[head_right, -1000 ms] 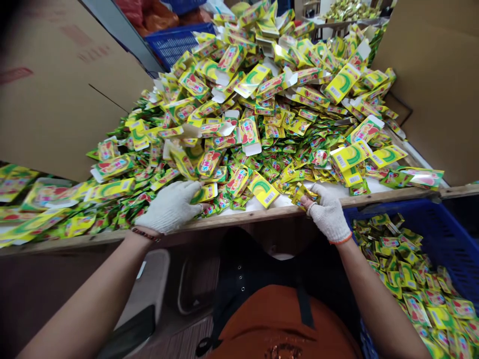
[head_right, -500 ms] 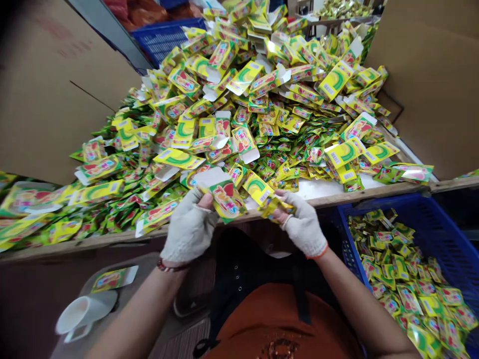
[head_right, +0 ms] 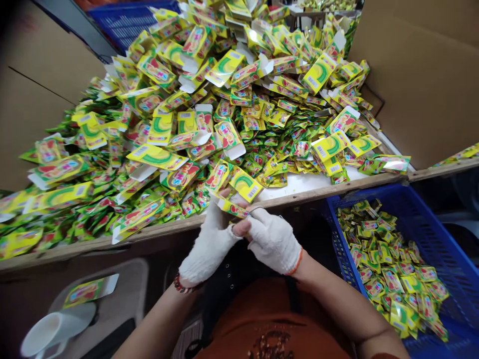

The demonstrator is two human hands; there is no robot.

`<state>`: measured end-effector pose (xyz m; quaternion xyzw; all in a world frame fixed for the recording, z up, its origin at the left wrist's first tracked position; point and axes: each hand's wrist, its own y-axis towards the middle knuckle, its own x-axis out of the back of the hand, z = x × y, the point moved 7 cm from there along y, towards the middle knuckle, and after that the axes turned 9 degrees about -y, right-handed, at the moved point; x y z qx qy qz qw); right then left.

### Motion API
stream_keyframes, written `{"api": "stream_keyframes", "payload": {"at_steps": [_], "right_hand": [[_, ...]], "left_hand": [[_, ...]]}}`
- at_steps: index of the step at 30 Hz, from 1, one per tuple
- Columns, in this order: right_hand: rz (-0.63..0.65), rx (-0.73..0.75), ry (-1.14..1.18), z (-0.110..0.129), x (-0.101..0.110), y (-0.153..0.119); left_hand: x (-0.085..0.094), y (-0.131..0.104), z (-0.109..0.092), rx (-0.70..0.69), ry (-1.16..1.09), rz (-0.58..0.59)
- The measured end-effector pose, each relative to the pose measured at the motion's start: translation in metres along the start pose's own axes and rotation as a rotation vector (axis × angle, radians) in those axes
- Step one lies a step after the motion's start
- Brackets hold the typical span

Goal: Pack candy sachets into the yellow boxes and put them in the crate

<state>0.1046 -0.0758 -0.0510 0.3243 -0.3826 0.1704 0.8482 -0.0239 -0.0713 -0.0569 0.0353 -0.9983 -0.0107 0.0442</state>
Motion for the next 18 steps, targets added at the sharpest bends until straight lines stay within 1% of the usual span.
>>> {"api": "stream_keyframes", "payload": {"at_steps": [2, 3, 4, 6, 7, 8, 10, 12, 14, 16, 18], "right_hand": [[0.041, 0.054, 0.127, 0.006, 0.001, -0.001], [0.062, 0.047, 0.211, 0.006, 0.002, -0.002], [0.079, 0.002, 0.294, 0.003, 0.004, -0.004], [0.074, -0.188, 0.450, -0.013, 0.011, -0.008], [0.052, -0.302, 0.528, -0.022, 0.015, -0.012], [0.034, -0.405, 0.611, -0.031, 0.018, -0.015], [0.009, -0.543, 0.772, -0.042, 0.023, -0.018], [0.015, -0.588, 0.854, -0.047, 0.025, -0.017], [0.039, -0.595, 0.808, -0.050, 0.026, -0.014], [0.079, -0.578, 0.709, -0.053, 0.024, -0.012], [0.133, -0.542, 0.626, -0.054, 0.020, -0.011]], "left_hand": [[0.005, -0.001, 0.001, 0.039, 0.003, -0.045], [0.009, -0.001, -0.001, 0.032, 0.017, -0.068], [0.014, -0.002, -0.004, 0.002, 0.067, -0.099], [0.025, -0.004, -0.010, -0.076, 0.251, -0.163], [0.028, -0.006, -0.011, -0.107, 0.373, -0.183], [0.028, -0.007, -0.011, -0.133, 0.507, -0.180], [0.022, -0.009, -0.006, -0.183, 0.757, -0.108], [0.008, -0.011, 0.001, -0.253, 0.905, 0.027], [-0.003, -0.014, 0.006, -0.309, 0.951, 0.136], [-0.008, -0.015, 0.008, -0.317, 0.942, 0.183], [-0.008, -0.015, 0.008, -0.290, 0.927, 0.203]]}}
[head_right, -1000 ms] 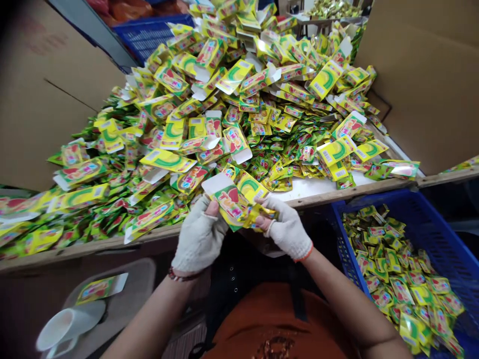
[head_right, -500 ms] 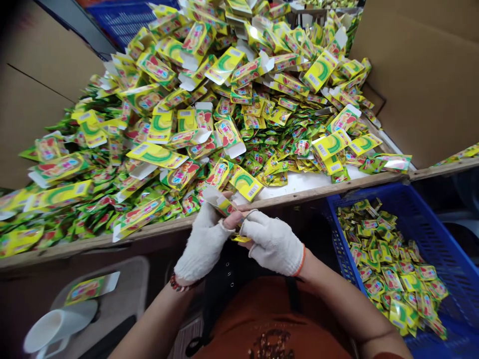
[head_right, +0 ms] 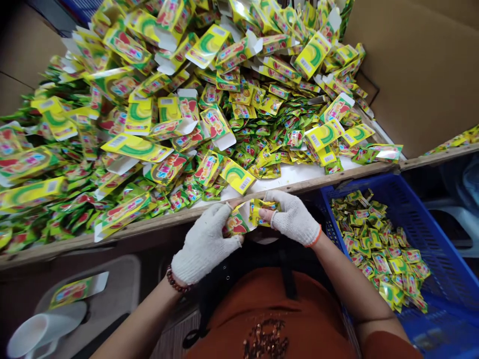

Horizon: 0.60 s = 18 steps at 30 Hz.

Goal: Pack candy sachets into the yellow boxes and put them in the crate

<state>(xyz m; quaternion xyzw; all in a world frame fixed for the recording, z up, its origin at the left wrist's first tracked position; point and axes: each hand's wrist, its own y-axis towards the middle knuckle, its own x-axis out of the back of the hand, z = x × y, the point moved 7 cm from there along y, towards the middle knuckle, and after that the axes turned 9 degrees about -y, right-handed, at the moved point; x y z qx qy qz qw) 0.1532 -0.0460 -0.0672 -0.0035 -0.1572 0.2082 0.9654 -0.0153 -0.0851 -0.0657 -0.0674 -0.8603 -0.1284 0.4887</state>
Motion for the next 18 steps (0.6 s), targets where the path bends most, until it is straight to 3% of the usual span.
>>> {"api": "stream_keyframes", "payload": {"at_steps": [8, 13, 16, 18], "right_hand": [[0.128, 0.114, -0.431, 0.005, -0.007, -0.001], [0.188, 0.046, -0.792, 0.002, -0.009, 0.002], [0.206, 0.065, -0.768, 0.002, -0.012, 0.003], [0.227, 0.072, -0.603, 0.000, -0.012, 0.002]], "left_hand": [[0.001, 0.001, -0.011, -0.130, 0.074, 0.038], [-0.011, -0.004, -0.021, -0.242, 0.099, 0.021], [-0.015, -0.005, -0.019, -0.204, 0.063, 0.027], [-0.014, -0.005, -0.016, -0.175, 0.040, 0.028]]}}
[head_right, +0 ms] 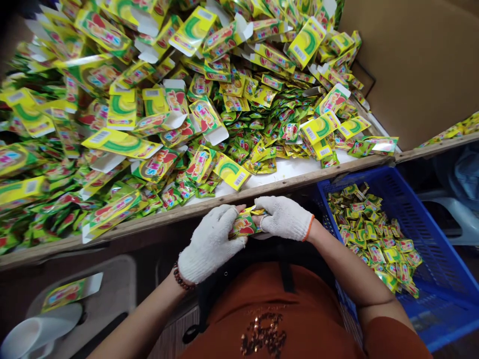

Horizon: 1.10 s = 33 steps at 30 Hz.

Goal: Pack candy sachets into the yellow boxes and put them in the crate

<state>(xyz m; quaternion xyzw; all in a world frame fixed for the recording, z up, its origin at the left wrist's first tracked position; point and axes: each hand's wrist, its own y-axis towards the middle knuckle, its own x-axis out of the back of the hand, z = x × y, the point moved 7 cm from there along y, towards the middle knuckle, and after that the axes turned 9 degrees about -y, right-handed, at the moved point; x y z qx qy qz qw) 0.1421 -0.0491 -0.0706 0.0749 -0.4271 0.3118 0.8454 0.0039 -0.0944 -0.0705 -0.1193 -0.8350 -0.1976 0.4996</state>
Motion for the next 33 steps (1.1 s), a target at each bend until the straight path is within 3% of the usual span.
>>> {"api": "stream_keyframes", "payload": {"at_steps": [3, 5, 9, 13, 17, 23, 28, 33], "right_hand": [[0.033, -0.016, 0.342, -0.008, -0.002, -0.004], [0.002, -0.034, 0.448, -0.013, 0.000, -0.007], [-0.176, -0.035, 0.255, -0.013, 0.004, -0.008], [-0.294, -0.070, 0.141, -0.007, 0.002, -0.010], [-0.345, -0.094, 0.254, -0.010, -0.002, -0.022], [-0.348, 0.084, 0.236, 0.001, -0.013, -0.036], [-0.516, 0.097, 0.212, 0.003, -0.005, -0.041], [-0.527, 0.113, 0.210, 0.000, -0.004, -0.040]], "left_hand": [[0.005, 0.001, 0.004, 0.008, 0.008, 0.010], [0.007, 0.002, 0.003, -0.008, 0.024, 0.013], [-0.001, 0.003, -0.005, -0.053, 0.019, 0.020], [-0.005, 0.000, -0.008, 0.016, -0.032, -0.083], [-0.008, -0.005, -0.002, 0.129, -0.058, -0.104], [-0.012, -0.009, 0.003, 0.184, -0.103, -0.153], [-0.009, -0.007, -0.001, 0.157, -0.129, -0.210], [-0.002, -0.006, -0.003, 0.127, -0.134, -0.275]]}}
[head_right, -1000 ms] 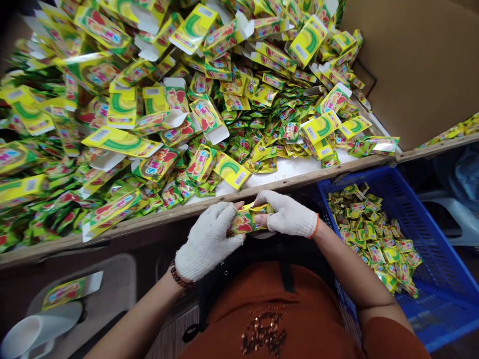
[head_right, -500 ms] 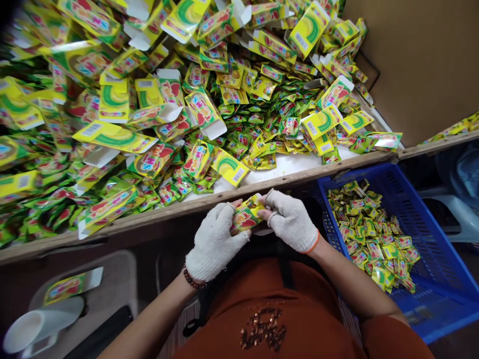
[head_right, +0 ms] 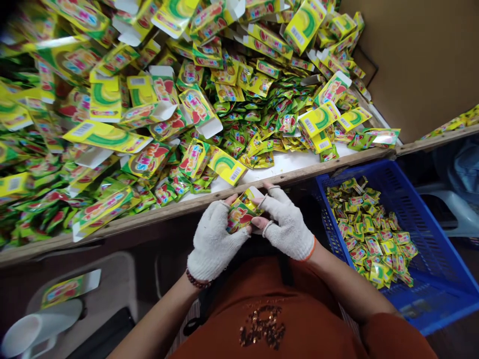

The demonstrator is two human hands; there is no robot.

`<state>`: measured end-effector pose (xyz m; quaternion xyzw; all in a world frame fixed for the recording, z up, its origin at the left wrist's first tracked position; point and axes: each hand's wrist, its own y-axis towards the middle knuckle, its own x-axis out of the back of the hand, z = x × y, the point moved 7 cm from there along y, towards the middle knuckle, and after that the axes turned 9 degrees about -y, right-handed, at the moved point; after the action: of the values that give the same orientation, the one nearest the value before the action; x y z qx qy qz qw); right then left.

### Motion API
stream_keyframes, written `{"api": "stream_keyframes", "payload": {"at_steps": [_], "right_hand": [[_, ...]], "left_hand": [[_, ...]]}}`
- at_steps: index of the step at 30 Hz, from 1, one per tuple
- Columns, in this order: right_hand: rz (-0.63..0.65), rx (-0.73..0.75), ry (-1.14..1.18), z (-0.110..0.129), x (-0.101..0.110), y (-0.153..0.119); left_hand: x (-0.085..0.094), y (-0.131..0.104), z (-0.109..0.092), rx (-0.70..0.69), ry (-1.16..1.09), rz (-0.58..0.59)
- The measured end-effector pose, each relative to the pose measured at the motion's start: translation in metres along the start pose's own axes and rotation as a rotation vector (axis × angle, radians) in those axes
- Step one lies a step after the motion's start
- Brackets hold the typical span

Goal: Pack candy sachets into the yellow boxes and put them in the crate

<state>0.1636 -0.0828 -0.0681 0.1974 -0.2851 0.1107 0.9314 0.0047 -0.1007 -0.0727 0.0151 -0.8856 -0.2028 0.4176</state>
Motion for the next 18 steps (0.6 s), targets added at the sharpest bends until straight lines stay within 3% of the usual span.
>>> {"api": "stream_keyframes", "payload": {"at_steps": [9, 14, 18], "right_hand": [[0.074, 0.039, 0.130, -0.008, -0.008, 0.008], [0.013, 0.103, 0.111, -0.004, -0.004, 0.007], [0.051, 0.045, 0.090, -0.003, -0.009, 0.007]], "left_hand": [[-0.004, 0.000, -0.001, 0.010, -0.060, -0.056], [-0.007, -0.004, -0.001, 0.056, -0.134, -0.074], [-0.011, -0.005, -0.005, 0.043, -0.136, -0.097]]}}
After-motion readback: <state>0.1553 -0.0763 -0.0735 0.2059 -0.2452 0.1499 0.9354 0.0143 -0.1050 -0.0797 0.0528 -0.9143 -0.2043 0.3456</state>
